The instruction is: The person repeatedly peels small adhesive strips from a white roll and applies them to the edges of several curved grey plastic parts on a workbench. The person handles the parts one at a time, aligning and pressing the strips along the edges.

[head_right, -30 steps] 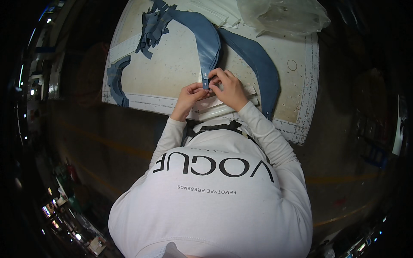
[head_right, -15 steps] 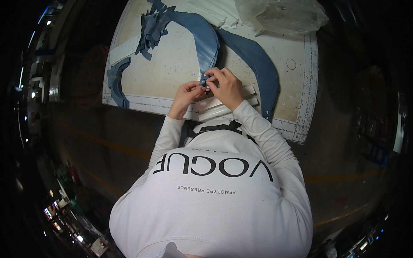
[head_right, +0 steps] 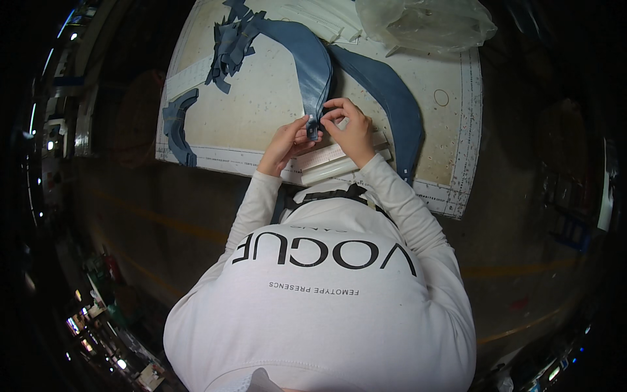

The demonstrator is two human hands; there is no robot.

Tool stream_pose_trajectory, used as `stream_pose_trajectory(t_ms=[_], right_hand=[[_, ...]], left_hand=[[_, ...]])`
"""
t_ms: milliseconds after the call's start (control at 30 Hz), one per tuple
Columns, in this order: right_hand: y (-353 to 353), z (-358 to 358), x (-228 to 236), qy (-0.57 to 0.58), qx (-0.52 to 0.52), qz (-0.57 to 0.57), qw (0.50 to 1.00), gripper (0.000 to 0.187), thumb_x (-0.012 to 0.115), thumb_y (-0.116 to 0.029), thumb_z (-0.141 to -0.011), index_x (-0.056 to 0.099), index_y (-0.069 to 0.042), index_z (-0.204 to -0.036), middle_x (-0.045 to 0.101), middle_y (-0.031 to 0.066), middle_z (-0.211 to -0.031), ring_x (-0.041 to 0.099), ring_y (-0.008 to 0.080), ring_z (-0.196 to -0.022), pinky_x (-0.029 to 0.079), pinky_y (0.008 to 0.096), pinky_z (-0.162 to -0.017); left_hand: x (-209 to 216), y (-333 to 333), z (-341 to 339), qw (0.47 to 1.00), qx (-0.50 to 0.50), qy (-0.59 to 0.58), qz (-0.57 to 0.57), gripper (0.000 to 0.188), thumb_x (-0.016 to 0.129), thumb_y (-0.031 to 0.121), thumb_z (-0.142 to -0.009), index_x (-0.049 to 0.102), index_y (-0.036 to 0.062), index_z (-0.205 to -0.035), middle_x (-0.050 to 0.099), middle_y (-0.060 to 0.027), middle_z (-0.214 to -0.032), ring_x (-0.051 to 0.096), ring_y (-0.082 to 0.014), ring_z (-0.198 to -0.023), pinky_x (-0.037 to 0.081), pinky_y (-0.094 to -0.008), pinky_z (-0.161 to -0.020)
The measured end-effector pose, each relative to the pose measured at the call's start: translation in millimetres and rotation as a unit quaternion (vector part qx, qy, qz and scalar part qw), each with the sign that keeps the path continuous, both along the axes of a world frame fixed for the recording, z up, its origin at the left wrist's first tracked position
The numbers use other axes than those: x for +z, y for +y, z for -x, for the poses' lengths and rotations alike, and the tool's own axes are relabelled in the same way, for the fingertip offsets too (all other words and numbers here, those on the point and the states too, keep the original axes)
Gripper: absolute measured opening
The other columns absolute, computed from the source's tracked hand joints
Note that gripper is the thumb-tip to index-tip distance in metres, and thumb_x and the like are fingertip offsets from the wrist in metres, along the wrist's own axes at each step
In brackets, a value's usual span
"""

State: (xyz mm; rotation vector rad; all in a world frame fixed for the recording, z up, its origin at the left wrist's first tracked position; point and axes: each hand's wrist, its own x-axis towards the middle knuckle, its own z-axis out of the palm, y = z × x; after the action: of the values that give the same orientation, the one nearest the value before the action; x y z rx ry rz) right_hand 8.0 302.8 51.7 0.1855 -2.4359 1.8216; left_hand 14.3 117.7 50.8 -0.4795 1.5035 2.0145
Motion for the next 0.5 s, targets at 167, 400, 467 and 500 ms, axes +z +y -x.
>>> stream_pose_trajectory(t_ms=[167,400,467,500], right_hand=[[11,12,-5,0.072,-0.003,-0.047,0.996,0.030,0.074,-0.005,-0.076,0.066,-0.010,-0.104,0.073,-0.0004,-0.085,0.064,0.0181,-0.079,0.051,0.0314,-0.073],[-5,22,-11,0.175,0.048,-0.103,0.978,0.031,0.072,-0.005,-0.079,0.067,-0.012,-0.109,0.070,0.0006,-0.085,0.063,0.0194,-0.083,0.051,0.0329,-0.070],[-7,21,-12,0.130,0.049,-0.108,0.984,0.031,0.070,-0.006,-0.079,0.067,-0.014,-0.109,0.069,0.0005,-0.082,0.062,0.0222,-0.089,0.052,0.0367,-0.076],[-7,21,-13,0.172,0.047,-0.139,0.974,0.031,0.071,-0.006,-0.079,0.067,-0.014,-0.108,0.069,0.0009,-0.082,0.062,0.0224,-0.089,0.053,0.0368,-0.076]], left_hand=[[11,-5,10,0.996,0.040,0.078,0.020,0.022,0.063,0.027,-0.096,0.065,0.0056,-0.102,0.071,-0.0035,-0.085,0.066,-0.0085,-0.073,0.054,-0.0205,-0.066],[27,-17,22,0.986,0.112,0.013,-0.124,0.018,0.065,0.024,-0.095,0.063,0.0073,-0.100,0.070,-0.0047,-0.085,0.065,-0.0103,-0.069,0.054,-0.0208,-0.063],[26,-17,22,0.986,0.111,0.009,-0.126,0.018,0.065,0.023,-0.094,0.062,0.0065,-0.101,0.070,-0.0047,-0.085,0.065,-0.0112,-0.069,0.054,-0.0210,-0.064],[25,-16,21,0.987,0.108,0.012,-0.118,0.018,0.066,0.021,-0.094,0.062,0.0057,-0.102,0.070,-0.0045,-0.084,0.065,-0.0116,-0.069,0.054,-0.0211,-0.065]])
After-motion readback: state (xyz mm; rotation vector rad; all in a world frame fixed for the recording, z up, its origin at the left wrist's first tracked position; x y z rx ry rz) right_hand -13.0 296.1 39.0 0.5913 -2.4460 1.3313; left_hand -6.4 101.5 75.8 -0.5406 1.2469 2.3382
